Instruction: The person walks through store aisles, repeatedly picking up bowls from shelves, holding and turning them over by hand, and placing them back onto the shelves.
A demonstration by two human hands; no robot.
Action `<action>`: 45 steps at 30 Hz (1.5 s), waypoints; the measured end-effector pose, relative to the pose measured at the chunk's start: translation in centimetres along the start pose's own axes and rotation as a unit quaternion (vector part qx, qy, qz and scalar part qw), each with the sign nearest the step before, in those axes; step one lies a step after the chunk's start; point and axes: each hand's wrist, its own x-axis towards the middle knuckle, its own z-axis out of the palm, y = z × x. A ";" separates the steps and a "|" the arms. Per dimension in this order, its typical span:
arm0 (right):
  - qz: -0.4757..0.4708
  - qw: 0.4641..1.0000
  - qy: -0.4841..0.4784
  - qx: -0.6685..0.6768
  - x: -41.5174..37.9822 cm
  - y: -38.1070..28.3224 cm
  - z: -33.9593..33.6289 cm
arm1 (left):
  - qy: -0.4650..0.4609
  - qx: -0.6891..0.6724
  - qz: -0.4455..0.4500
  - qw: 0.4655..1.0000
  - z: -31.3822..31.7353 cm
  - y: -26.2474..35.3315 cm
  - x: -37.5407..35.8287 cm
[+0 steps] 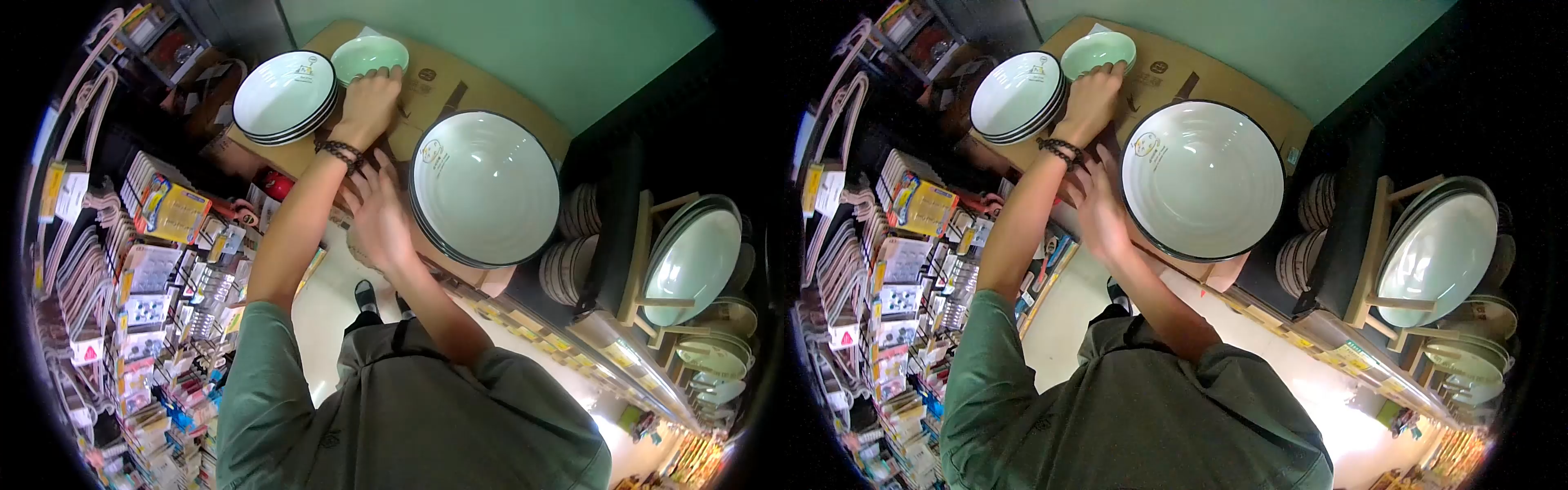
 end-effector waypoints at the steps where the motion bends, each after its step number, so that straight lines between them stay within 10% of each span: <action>1: -0.003 1.000 -0.002 -0.019 0.0 0.4 -0.3 | 0.010 -0.020 0.011 1.000 -0.2 -0.1 -0.4; 30: -0.004 0.996 0.071 -0.060 -5.2 1.5 1.2 | -0.039 -0.382 0.081 0.920 -11.1 -0.7 -14.0; 45: 0.059 0.994 -0.089 -0.027 -6.6 -0.9 0.6 | 0.193 -0.325 -0.014 0.926 -12.5 2.1 -14.2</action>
